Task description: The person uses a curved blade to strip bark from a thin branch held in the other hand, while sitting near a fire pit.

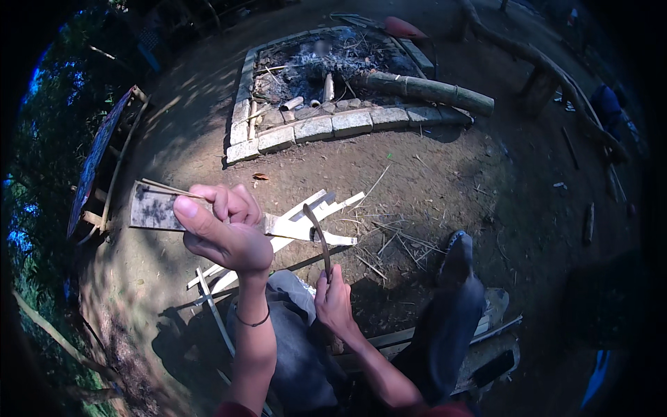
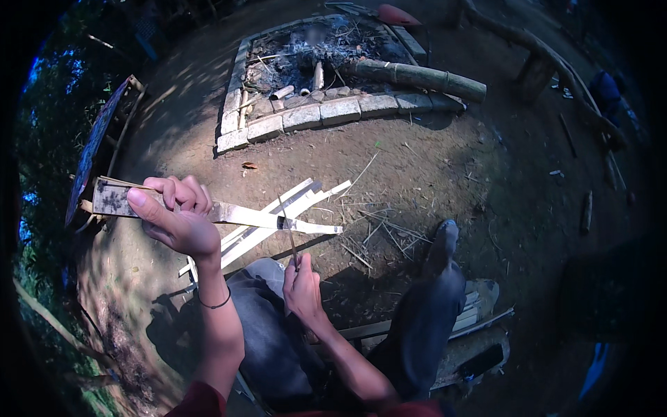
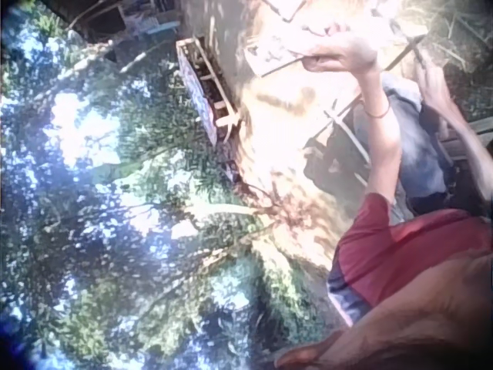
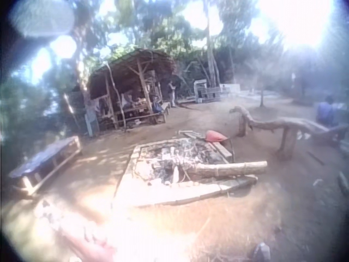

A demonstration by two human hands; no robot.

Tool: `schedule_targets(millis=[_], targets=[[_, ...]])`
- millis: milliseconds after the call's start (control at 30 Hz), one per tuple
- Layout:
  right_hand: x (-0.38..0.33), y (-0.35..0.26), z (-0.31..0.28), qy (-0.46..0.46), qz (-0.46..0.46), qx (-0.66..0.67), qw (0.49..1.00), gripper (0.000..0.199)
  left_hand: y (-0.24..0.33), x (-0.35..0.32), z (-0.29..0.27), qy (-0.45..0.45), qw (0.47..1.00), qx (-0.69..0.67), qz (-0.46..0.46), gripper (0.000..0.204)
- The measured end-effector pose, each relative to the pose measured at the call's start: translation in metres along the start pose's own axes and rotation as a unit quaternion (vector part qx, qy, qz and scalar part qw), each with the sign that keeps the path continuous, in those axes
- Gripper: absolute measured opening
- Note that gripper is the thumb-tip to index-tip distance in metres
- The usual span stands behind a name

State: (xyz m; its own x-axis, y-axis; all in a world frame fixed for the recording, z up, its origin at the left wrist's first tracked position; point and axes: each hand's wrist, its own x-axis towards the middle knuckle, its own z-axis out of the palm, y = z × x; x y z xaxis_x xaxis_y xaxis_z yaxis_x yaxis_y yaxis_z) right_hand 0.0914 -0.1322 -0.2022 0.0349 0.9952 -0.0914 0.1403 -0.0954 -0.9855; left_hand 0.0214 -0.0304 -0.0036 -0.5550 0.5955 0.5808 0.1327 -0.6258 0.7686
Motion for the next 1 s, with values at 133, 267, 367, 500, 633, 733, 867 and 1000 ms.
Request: schedule_targets(millis=[133,267,367,500,633,733,867,1000], targets=[[0.022,0.076,-0.009,0.019,0.012,-0.076,0.997,0.017,0.008,0.004,-0.009,0.013,1.000,-0.004,0.000,0.053],[0.005,-0.016,-0.023,-0.035,0.062,-0.042,0.997,0.022,0.003,-0.001,-0.010,0.010,1.000,-0.011,-0.012,0.053],[-0.006,-0.035,-0.013,-0.027,0.049,-0.036,0.998,0.020,0.003,-0.003,-0.009,0.016,1.000,0.000,0.005,0.054],[0.011,0.110,-0.004,0.025,0.062,-0.126,0.990,0.021,0.007,-0.004,-0.010,0.030,0.999,-0.016,0.001,0.054],[0.026,0.058,-0.020,-0.022,0.134,-0.069,0.988,0.027,-0.004,0.011,-0.024,0.010,1.000,-0.022,0.010,0.053],[0.011,-0.001,-0.016,0.016,0.029,0.017,0.999,0.020,-0.003,0.012,-0.020,-0.011,0.999,-0.040,0.010,0.053],[-0.013,-0.057,-0.009,-0.049,0.042,0.053,0.996,0.019,0.000,0.006,-0.014,0.004,0.999,-0.051,0.005,0.054],[-0.004,-0.016,-0.007,-0.027,0.049,-0.026,0.998,0.025,0.009,-0.009,-0.004,-0.002,0.999,-0.037,-0.009,0.055]])
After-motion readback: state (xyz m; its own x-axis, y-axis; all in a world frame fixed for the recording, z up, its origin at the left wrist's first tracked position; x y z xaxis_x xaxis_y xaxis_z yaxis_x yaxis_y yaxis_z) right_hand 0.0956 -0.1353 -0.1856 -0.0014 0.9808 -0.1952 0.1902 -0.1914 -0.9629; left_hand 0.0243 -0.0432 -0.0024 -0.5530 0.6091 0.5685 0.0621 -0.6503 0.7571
